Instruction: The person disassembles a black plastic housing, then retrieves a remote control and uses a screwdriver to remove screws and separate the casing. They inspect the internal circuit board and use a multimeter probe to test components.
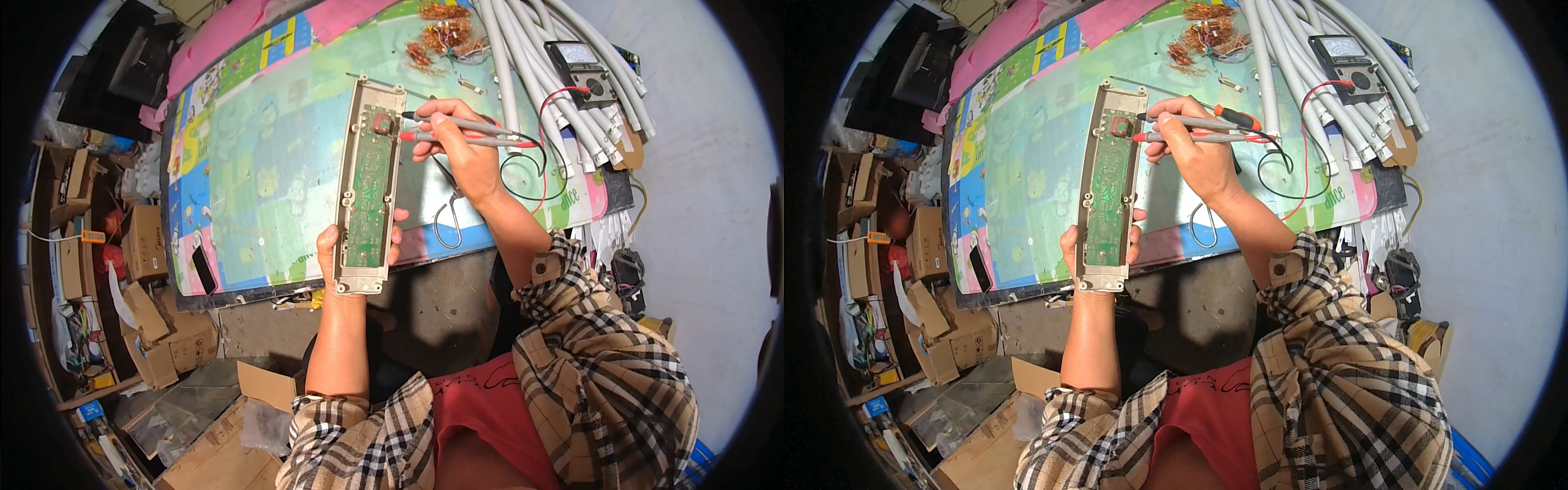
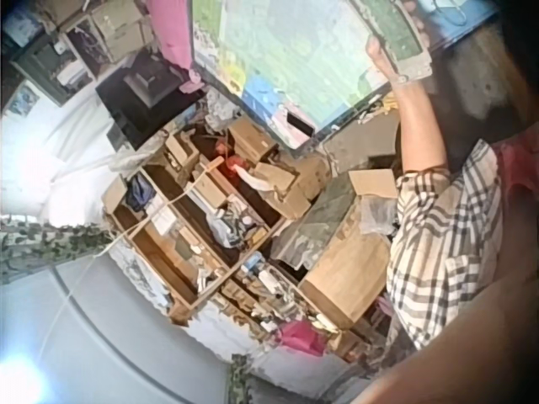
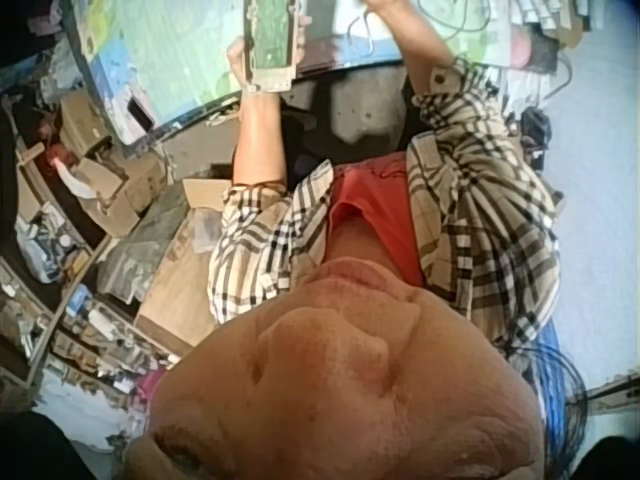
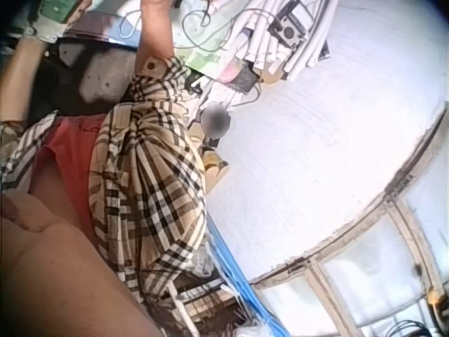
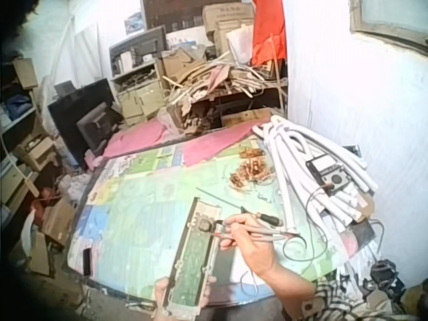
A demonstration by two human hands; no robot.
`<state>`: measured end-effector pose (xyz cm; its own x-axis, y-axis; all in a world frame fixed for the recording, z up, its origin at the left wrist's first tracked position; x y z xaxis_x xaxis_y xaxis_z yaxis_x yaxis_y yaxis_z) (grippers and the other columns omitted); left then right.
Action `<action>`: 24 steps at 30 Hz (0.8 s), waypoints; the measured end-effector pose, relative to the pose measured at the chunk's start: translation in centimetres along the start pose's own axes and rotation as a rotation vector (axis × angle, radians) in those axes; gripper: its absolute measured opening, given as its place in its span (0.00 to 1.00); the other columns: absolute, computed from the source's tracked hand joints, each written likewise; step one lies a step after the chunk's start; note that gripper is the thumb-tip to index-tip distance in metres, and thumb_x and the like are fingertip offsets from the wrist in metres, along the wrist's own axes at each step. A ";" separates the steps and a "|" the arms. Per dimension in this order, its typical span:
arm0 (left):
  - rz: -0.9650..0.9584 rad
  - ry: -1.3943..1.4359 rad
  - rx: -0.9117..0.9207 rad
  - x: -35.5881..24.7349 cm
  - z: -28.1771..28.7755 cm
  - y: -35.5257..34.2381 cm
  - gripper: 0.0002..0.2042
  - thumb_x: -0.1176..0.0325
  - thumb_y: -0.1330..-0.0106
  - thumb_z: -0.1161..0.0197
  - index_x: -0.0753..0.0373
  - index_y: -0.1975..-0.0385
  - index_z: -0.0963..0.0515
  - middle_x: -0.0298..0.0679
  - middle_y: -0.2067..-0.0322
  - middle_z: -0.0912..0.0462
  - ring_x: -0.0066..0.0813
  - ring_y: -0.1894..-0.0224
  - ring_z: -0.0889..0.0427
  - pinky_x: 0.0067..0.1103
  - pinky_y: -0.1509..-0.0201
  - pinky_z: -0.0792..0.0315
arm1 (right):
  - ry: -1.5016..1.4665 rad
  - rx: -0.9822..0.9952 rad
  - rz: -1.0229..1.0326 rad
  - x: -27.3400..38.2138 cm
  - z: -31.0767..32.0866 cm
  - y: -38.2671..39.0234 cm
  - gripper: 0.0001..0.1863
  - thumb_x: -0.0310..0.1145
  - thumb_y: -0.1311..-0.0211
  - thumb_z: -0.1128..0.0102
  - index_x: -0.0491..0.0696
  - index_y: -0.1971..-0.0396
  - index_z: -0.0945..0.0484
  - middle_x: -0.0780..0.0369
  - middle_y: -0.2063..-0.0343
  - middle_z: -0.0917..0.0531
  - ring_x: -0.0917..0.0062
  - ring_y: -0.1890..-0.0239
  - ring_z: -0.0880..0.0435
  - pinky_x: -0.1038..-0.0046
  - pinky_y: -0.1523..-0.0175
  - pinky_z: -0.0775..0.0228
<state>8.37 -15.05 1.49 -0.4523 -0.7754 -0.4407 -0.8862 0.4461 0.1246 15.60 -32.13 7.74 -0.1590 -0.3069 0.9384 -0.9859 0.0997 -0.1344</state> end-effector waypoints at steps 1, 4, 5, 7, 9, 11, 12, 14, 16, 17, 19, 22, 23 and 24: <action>-0.001 -0.004 -0.001 0.0 0.0 0.0 0.42 0.44 0.46 0.39 0.72 0.39 0.40 0.69 0.53 0.28 0.45 0.66 0.22 0.27 0.77 0.24 | 0.002 0.002 0.000 0.0 0.0 0.0 0.11 0.32 0.32 0.52 0.39 0.60 0.27 0.60 0.73 0.21 0.82 0.74 0.19 0.79 0.67 0.23; 0.020 0.009 -0.001 0.0 0.1 0.0 0.44 0.46 0.48 0.39 0.73 0.38 0.42 0.68 0.52 0.29 0.45 0.65 0.20 0.30 0.75 0.21 | -0.004 0.005 -0.005 0.1 0.0 -0.2 0.11 0.32 0.32 0.52 0.39 0.61 0.27 0.61 0.75 0.21 0.82 0.74 0.19 0.79 0.68 0.22; 0.021 0.002 -0.001 0.1 0.2 0.0 0.44 0.46 0.48 0.39 0.74 0.38 0.42 0.67 0.52 0.29 0.44 0.65 0.20 0.29 0.75 0.21 | -0.008 0.006 -0.007 0.1 0.0 -0.2 0.11 0.31 0.32 0.52 0.39 0.61 0.27 0.61 0.75 0.21 0.82 0.74 0.19 0.79 0.68 0.22; 0.023 -0.011 -0.001 0.1 0.3 -0.1 0.44 0.46 0.48 0.39 0.74 0.38 0.42 0.67 0.52 0.28 0.44 0.65 0.20 0.29 0.75 0.21 | 0.019 0.008 -0.007 0.2 0.1 -0.2 0.11 0.32 0.31 0.52 0.39 0.61 0.27 0.61 0.75 0.21 0.82 0.74 0.19 0.79 0.68 0.22; 0.026 -0.009 -0.004 0.2 0.3 -0.1 0.44 0.46 0.48 0.39 0.75 0.38 0.42 0.67 0.52 0.28 0.44 0.66 0.20 0.29 0.75 0.21 | 0.038 0.010 -0.008 0.2 0.2 -0.2 0.11 0.32 0.31 0.52 0.39 0.61 0.26 0.61 0.75 0.21 0.82 0.74 0.19 0.79 0.68 0.22; 0.027 -0.008 -0.008 0.2 0.3 0.0 0.44 0.46 0.48 0.39 0.75 0.38 0.42 0.67 0.52 0.28 0.44 0.66 0.20 0.29 0.75 0.21 | 0.045 0.015 -0.009 0.2 0.0 -0.1 0.11 0.32 0.31 0.52 0.39 0.62 0.26 0.61 0.75 0.21 0.82 0.74 0.19 0.79 0.68 0.23; 0.028 -0.006 -0.010 0.2 0.4 0.1 0.44 0.46 0.48 0.39 0.75 0.38 0.42 0.67 0.52 0.29 0.44 0.65 0.20 0.29 0.74 0.20 | 0.045 0.017 -0.007 0.2 0.0 -0.1 0.11 0.32 0.31 0.52 0.39 0.62 0.26 0.61 0.75 0.21 0.82 0.74 0.19 0.80 0.69 0.23; 0.032 -0.002 -0.010 0.3 0.4 0.1 0.44 0.47 0.48 0.39 0.75 0.38 0.42 0.67 0.52 0.29 0.44 0.65 0.20 0.29 0.74 0.20 | 0.048 0.017 -0.002 0.2 -0.1 -0.1 0.11 0.33 0.31 0.51 0.39 0.62 0.26 0.61 0.75 0.21 0.83 0.74 0.19 0.80 0.69 0.23; 0.035 -0.001 -0.009 0.2 0.2 0.2 0.44 0.47 0.48 0.39 0.75 0.38 0.42 0.67 0.52 0.29 0.45 0.64 0.20 0.30 0.73 0.20 | 0.068 0.015 0.004 0.2 -0.1 0.0 0.11 0.32 0.31 0.51 0.39 0.63 0.26 0.61 0.74 0.20 0.83 0.75 0.19 0.80 0.69 0.23; 0.037 -0.001 -0.006 0.2 0.2 0.2 0.43 0.47 0.48 0.40 0.75 0.38 0.42 0.67 0.51 0.29 0.45 0.64 0.20 0.30 0.73 0.20 | 0.079 0.015 0.008 0.1 -0.1 0.0 0.11 0.32 0.31 0.51 0.39 0.63 0.26 0.61 0.74 0.20 0.83 0.75 0.19 0.80 0.70 0.23; 0.042 -0.002 0.001 0.2 0.3 0.2 0.43 0.47 0.47 0.40 0.75 0.38 0.42 0.68 0.51 0.30 0.45 0.64 0.20 0.30 0.72 0.20 | 0.089 0.000 0.021 0.2 -0.1 0.1 0.11 0.32 0.31 0.51 0.39 0.64 0.25 0.61 0.74 0.20 0.83 0.76 0.19 0.80 0.70 0.23; 0.064 0.016 0.040 0.5 0.2 0.0 0.42 0.48 0.47 0.40 0.74 0.38 0.43 0.68 0.50 0.30 0.46 0.62 0.20 0.31 0.71 0.20 | 0.112 -0.022 0.052 0.2 0.2 0.1 0.10 0.32 0.31 0.51 0.40 0.65 0.25 0.61 0.75 0.20 0.82 0.76 0.18 0.81 0.71 0.24; 0.064 0.015 0.027 0.4 0.3 0.0 0.42 0.48 0.47 0.39 0.74 0.37 0.43 0.68 0.50 0.30 0.47 0.62 0.20 0.31 0.71 0.20 | 0.123 -0.032 0.066 0.3 0.5 0.1 0.10 0.33 0.31 0.51 0.41 0.65 0.25 0.62 0.75 0.20 0.82 0.76 0.18 0.81 0.71 0.24; 0.066 0.014 0.014 0.3 0.5 0.2 0.42 0.49 0.47 0.39 0.74 0.37 0.43 0.68 0.50 0.30 0.48 0.62 0.20 0.32 0.71 0.20 | 0.120 -0.042 0.061 0.0 0.4 0.1 0.10 0.33 0.31 0.51 0.42 0.65 0.24 0.62 0.75 0.20 0.82 0.76 0.18 0.80 0.72 0.25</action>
<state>8.11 -14.96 0.96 -0.5111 -0.7503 -0.4194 -0.8530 0.5026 0.1404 15.50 -32.47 7.59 -0.2089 -0.1837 0.9605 -0.9711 0.1550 -0.1816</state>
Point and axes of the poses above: each hand's wrist, its own y-axis away from the middle knuckle, its own z-axis out of the back of the hand, x = y × z, the point moved 8 cm from there along -y, towards the middle knuckle
